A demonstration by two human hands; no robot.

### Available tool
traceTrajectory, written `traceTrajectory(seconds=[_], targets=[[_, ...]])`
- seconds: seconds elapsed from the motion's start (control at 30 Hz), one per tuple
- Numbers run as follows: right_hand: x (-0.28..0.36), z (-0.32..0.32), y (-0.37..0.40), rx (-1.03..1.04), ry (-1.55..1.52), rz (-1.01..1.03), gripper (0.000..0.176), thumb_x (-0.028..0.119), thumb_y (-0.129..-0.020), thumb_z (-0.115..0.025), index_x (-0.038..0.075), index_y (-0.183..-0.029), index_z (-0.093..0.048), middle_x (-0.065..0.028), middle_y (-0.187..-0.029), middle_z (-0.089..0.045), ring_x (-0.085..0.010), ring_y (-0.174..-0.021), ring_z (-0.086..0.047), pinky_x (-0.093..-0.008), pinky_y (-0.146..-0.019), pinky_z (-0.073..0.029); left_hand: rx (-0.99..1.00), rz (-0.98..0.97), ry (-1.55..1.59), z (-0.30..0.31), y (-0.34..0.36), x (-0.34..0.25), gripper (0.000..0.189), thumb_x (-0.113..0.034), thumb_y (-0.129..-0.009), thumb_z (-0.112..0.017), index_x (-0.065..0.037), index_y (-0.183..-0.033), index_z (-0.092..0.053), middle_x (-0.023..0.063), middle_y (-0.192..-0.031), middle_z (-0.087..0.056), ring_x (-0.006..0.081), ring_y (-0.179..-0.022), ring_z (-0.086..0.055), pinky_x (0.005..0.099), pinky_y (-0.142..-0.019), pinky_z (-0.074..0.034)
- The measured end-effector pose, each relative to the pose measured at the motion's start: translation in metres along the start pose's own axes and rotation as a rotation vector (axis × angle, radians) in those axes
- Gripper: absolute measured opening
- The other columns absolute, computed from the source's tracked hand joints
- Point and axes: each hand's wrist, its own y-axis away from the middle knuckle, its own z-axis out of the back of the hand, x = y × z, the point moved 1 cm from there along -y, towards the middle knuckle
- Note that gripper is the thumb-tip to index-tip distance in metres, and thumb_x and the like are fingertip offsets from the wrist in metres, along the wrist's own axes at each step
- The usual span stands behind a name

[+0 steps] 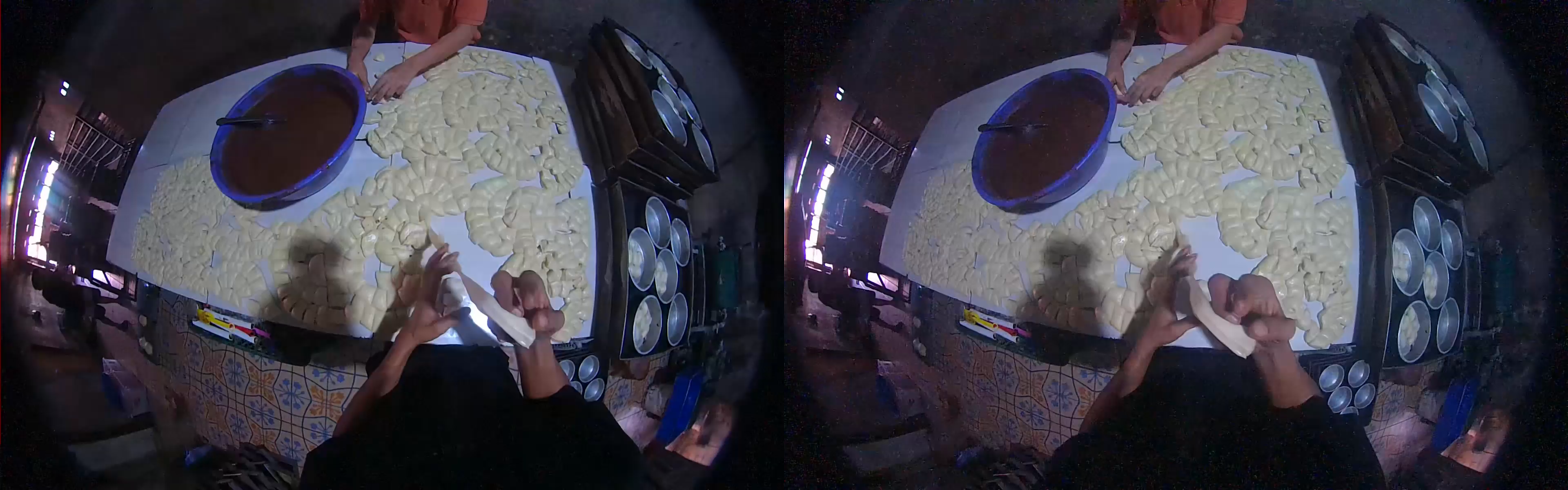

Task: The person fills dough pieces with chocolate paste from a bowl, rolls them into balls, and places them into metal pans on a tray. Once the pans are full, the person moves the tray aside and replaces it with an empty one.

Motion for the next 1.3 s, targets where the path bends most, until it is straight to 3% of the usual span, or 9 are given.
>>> traceTrajectory(seconds=[0.13,0.3,0.4,0.5,0.63,0.9,1.07,1.17,1.3], targets=[[0.006,-0.001,-0.008,-0.051,-0.362,-0.022,0.027,0.004,-0.077,-0.063,0.003,-0.102,-0.052,-0.0077,-0.092,-0.042,-0.0129,-0.060,-0.048,-0.0222,-0.045,-0.039,-0.066,0.009,-0.307,-0.030,-0.018,0.028,0.015,0.001,-0.082,-0.054,0.000,-0.098,-0.056,0.0166,-0.097,-0.061,0.0301,-0.094,-0.060,0.0351,-0.079,-0.046],[0.073,-0.008,-0.007,0.399,-0.498,0.321,0.021,0.004,-0.079,-0.069,0.008,-0.097,-0.060,-0.0033,-0.075,-0.050,-0.0130,-0.060,-0.055,-0.0281,-0.047,-0.044,-0.145,0.213,-0.552,0.005,-0.018,0.039,0.017,-0.014,-0.095,-0.047,0.000,-0.101,-0.054,0.0101,-0.078,-0.063,0.0194,-0.072,-0.063,0.0319,-0.071,-0.048],[0.085,0.051,0.015,0.051,-0.365,0.181,0.021,0.013,-0.083,-0.066,0.008,-0.103,-0.061,-0.0025,-0.078,-0.053,-0.0123,-0.062,-0.056,-0.0280,-0.049,-0.047,-0.516,0.436,0.294,0.031,-0.013,0.061,0.018,-0.012,-0.095,-0.044,0.003,-0.098,-0.053,0.0135,-0.088,-0.062,0.0200,-0.077,-0.061,0.0352,-0.074,-0.051],[0.057,0.119,0.019,-0.805,0.832,-0.387,0.037,0.021,-0.080,-0.068,0.006,-0.113,-0.059,-0.0041,-0.092,-0.059,-0.0192,-0.082,-0.060,-0.0336,-0.061,-0.052,-0.489,0.349,0.281,0.049,-0.020,0.040,0.016,-0.010,-0.095,-0.043,0.002,-0.093,-0.053,0.0127,-0.085,-0.062,0.0174,-0.071,-0.058,0.0329,-0.072,-0.049],[-0.017,0.146,0.016,-0.324,1.795,-0.226,0.055,0.022,-0.072,-0.074,0.011,-0.123,-0.056,-0.0202,-0.114,-0.058,-0.0348,-0.113,-0.051,-0.0429,-0.092,-0.042,-0.367,0.441,0.163,0.047,-0.024,0.023,0.015,-0.011,-0.093,-0.045,0.001,-0.089,-0.054,0.0084,-0.079,-0.062,0.0126,-0.071,-0.056,0.0266,-0.072,-0.044],[-0.058,0.150,-0.001,-0.547,1.335,-0.234,0.023,-0.001,-0.081,-0.055,0.000,-0.103,-0.063,-0.0089,-0.096,-0.062,-0.0152,-0.083,-0.061,-0.0276,-0.070,-0.049,-0.405,0.262,-0.138,0.043,-0.021,-0.008,0.016,-0.015,-0.095,-0.046,-0.002,-0.091,-0.055,0.0078,-0.090,-0.059,0.0157,-0.084,-0.057,0.0284,-0.070,-0.047],[0.028,0.074,0.014,-0.895,1.181,0.240,0.021,-0.002,-0.086,-0.051,-0.004,-0.104,-0.063,-0.0047,-0.091,-0.062,-0.0110,-0.077,-0.058,-0.0245,-0.067,-0.046,-0.773,0.156,1.232,0.160,0.038,0.094,0.026,-0.030,-0.093,-0.053,-0.005,-0.096,-0.058,0.0121,-0.099,-0.060,0.0216,-0.086,-0.058,0.0365,-0.080,-0.048],[0.065,0.099,0.026,-0.784,1.902,0.716,0.043,-0.009,-0.078,-0.051,-0.004,-0.120,-0.054,-0.0188,-0.118,-0.047,-0.0273,-0.106,-0.052,-0.0339,-0.083,-0.046,-0.877,0.344,1.163,0.127,0.005,0.008,0.034,-0.040,-0.089,-0.056,-0.008,-0.101,-0.059,0.0137,-0.104,-0.061,0.0258,-0.088,-0.058,0.0442,-0.091,-0.042],[0.029,0.165,0.038,-0.553,2.259,-0.744,0.093,0.005,-0.063,-0.067,0.004,-0.144,-0.022,-0.0262,-0.146,-0.025,-0.0444,-0.136,-0.019,-0.0476,-0.110,-0.024,-0.392,0.539,0.094,0.087,-0.020,-0.002,0.050,-0.048,-0.092,-0.046,-0.006,-0.118,-0.052,0.0167,-0.116,-0.054,0.0301,-0.116,-0.047,0.0478,-0.104,-0.030]])
